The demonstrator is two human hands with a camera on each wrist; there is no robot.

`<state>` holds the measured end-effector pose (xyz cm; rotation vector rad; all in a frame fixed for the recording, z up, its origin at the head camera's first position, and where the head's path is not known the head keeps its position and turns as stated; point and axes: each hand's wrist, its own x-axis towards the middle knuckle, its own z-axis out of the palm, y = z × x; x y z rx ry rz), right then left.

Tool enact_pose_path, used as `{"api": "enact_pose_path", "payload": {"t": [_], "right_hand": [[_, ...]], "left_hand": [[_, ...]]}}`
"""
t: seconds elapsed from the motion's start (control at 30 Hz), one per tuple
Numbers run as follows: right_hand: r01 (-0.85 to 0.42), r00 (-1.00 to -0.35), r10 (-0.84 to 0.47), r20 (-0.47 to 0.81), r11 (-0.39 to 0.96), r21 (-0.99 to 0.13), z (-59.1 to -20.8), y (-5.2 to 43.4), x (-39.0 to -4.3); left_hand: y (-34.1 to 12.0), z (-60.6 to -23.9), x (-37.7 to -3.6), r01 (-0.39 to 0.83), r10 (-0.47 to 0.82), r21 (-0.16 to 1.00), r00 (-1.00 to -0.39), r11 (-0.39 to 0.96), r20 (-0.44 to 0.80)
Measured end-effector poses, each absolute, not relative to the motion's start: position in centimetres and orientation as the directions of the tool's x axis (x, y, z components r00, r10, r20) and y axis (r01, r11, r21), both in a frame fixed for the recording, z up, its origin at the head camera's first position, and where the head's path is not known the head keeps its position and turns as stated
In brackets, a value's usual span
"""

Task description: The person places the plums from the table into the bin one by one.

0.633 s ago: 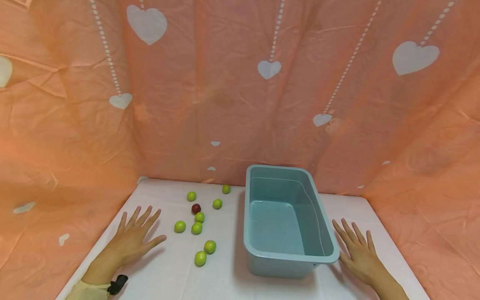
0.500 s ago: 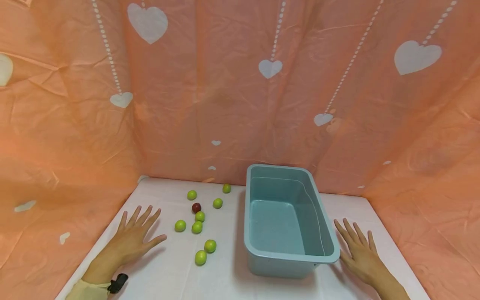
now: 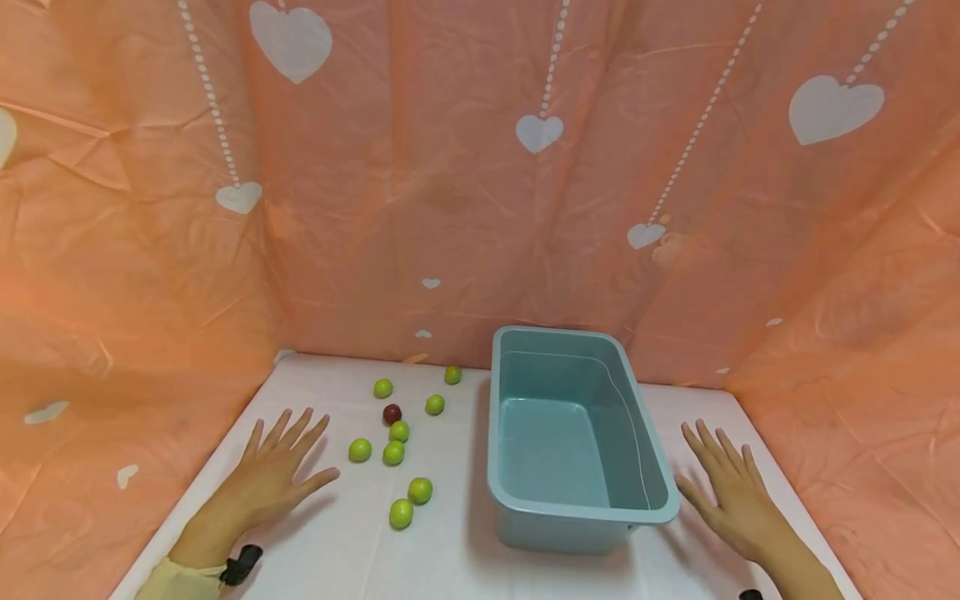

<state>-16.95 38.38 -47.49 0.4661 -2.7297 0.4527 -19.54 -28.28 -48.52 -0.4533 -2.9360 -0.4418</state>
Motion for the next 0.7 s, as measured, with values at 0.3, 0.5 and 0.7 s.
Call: {"api": "enact_pose_path", "payload": {"t": [0.3,0.5,0.7], "right_hand": [[-0.419,-0.856,-0.297,0.424,0.879,-0.230,-44.5,37.7,-16.6],[-0.469,-0.825,-0.343,0.448,0.859,-0.206,-42.7,36.5,-16.2],[-0.510,-0.806,-0.382,0.452,0.835,-0.204,-41.6,34.9,-15.6]], "left_hand": [[-27.7,-48.3,-19.8,0.341,0.299,0.272,-0.936,0.900,0.185],[-27.1,-48.4,-19.8,0.345,0.304,0.290,-0.936,0.893,0.178],[-26.8,-48.7,-20.3,0.346,0.310,0.263,-0.936,0.901,0.168]]}}
